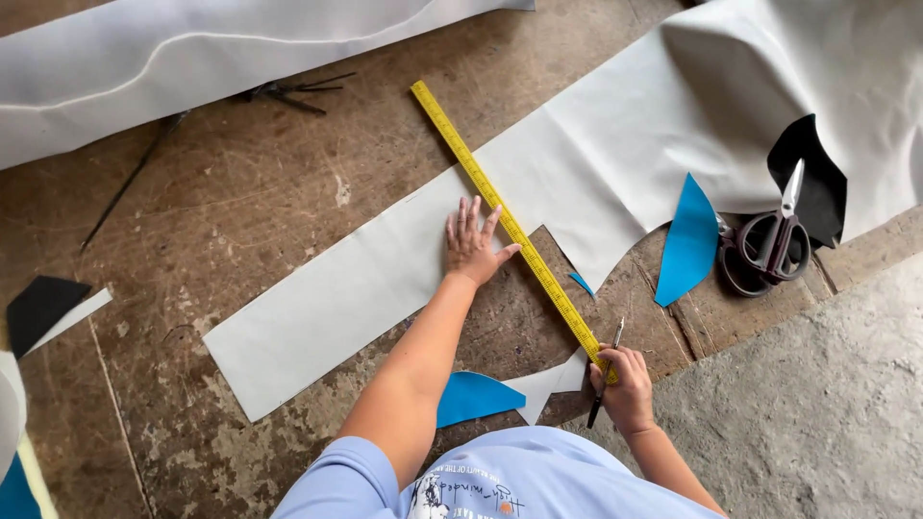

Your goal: Measuring fabric with a ruler, marking it with a pen, and cutting it into specific shapes using scissors.

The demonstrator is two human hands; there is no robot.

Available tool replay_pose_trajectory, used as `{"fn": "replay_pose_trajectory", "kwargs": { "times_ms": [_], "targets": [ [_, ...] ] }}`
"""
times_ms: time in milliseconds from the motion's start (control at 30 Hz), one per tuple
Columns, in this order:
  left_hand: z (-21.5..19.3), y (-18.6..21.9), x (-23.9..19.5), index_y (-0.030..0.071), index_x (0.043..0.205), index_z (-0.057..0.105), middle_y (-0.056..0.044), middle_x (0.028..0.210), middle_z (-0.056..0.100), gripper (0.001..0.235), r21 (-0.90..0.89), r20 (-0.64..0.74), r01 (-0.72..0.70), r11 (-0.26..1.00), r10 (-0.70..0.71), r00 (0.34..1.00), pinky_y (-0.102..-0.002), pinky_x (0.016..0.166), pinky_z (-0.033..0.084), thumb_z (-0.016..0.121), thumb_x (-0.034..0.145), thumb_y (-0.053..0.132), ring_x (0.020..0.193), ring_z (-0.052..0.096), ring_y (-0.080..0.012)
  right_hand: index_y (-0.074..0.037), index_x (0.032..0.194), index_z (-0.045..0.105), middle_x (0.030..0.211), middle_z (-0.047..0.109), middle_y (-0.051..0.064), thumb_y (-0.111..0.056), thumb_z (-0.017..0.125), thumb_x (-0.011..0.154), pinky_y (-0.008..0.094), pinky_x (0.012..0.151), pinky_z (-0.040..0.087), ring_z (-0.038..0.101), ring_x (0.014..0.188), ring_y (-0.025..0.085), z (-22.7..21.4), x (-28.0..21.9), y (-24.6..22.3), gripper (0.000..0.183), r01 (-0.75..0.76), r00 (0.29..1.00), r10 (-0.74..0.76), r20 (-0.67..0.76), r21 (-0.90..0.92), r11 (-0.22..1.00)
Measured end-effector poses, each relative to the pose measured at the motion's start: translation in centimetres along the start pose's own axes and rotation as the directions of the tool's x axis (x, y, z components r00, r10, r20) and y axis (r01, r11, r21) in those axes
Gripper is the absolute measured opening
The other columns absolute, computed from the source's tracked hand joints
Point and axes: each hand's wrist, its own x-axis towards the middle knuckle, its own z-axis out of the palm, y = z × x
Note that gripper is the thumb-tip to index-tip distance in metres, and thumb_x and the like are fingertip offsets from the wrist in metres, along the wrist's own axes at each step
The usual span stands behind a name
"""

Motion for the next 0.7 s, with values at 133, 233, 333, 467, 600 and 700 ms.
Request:
{"fn": "replay_pose_trajectory", "kwargs": {
  "times_ms": [133, 233, 333, 467, 600, 700],
  "targets": [
    [0.4, 0.4, -0.2, 0.028, 0.154, 0.043, -0.017, 0.168, 0.026, 0.082, -0.012, -0.225, -0.051, 0.999, 0.047, 0.973, -0.062, 0.123, 0.019, 0.034, 0.092, 0.081, 0.156, 0.018, -0.0415, -0.010, 0.106, 0.065, 0.115, 0.072, 0.008, -0.016, 0.075, 0.089, 0.040, 0.090, 0.052, 0.063, 0.098, 0.027, -1.1, 0.7, 1.6, 0.021, -0.015, 0.997, 0.013, 0.077, 0.023, 1.000],
    [0.8, 0.3, 0.0, 0.032, 0.154, 0.044, -0.012, 0.169, 0.026, 0.081, 0.008, -0.217, -0.031, 0.999, 0.032, 0.976, -0.062, 0.123, 0.021, 0.033, 0.092, 0.083, 0.156, 0.020, -0.0417, -0.010, 0.106, 0.064, 0.117, 0.070, 0.008, -0.017, 0.074, 0.090, 0.041, 0.089, 0.052, 0.062, 0.098, 0.028, -1.5, 1.3, 2.2, 0.020, -0.015, 0.992, 0.010, 0.123, 0.041, 0.999],
    [0.5, 0.5, 0.0, 0.033, 0.153, 0.047, -0.011, 0.169, 0.028, 0.080, -0.029, -0.197, -0.017, 0.999, 0.011, 0.980, -0.062, 0.122, 0.021, 0.037, 0.091, 0.082, 0.156, 0.022, -0.0416, -0.009, 0.106, 0.066, 0.114, 0.071, 0.009, -0.018, 0.075, 0.088, 0.041, 0.087, 0.054, 0.064, 0.098, 0.028, -1.8, 1.8, 3.1, 0.022, -0.035, 0.986, 0.029, 0.165, 0.028, 0.999],
    [0.3, 0.6, -0.1, 0.035, 0.155, 0.043, -0.007, 0.170, 0.025, 0.079, 0.000, -0.195, -0.005, 1.000, 0.005, 0.981, -0.063, 0.122, 0.024, 0.035, 0.092, 0.082, 0.156, 0.022, -0.0407, -0.011, 0.110, 0.066, 0.113, 0.069, 0.009, -0.021, 0.078, 0.086, 0.042, 0.091, 0.053, 0.064, 0.102, 0.029, -2.1, 3.0, 4.1, 0.029, -0.054, 0.971, 0.050, 0.233, 0.010, 0.998],
    [1.0, 0.2, 0.0, 0.037, 0.155, 0.041, -0.006, 0.171, 0.023, 0.081, 0.000, -0.160, 0.016, 1.000, -0.016, 0.987, -0.064, 0.120, 0.022, 0.037, 0.090, 0.084, 0.157, 0.019, -0.0413, -0.012, 0.113, 0.071, 0.107, 0.075, 0.006, -0.032, 0.076, 0.088, 0.041, 0.089, 0.055, 0.068, 0.096, 0.028, -1.6, 7.8, 4.0, 0.033, 0.004, 0.990, -0.018, 0.142, 0.096, 0.995],
    [1.9, 0.2, 0.0, 0.040, 0.156, 0.038, -0.004, 0.172, 0.021, 0.080, -0.025, -0.165, 0.027, 0.999, -0.031, 0.986, -0.065, 0.119, 0.021, 0.042, 0.089, 0.084, 0.157, 0.019, -0.0404, -0.011, 0.118, 0.072, 0.100, 0.075, 0.009, -0.032, 0.056, 0.103, 0.044, 0.083, 0.053, 0.067, 0.091, 0.034, -0.2, 15.0, 2.8, 0.030, 0.025, 0.995, -0.050, 0.090, 0.258, 0.966]
  ]
}}
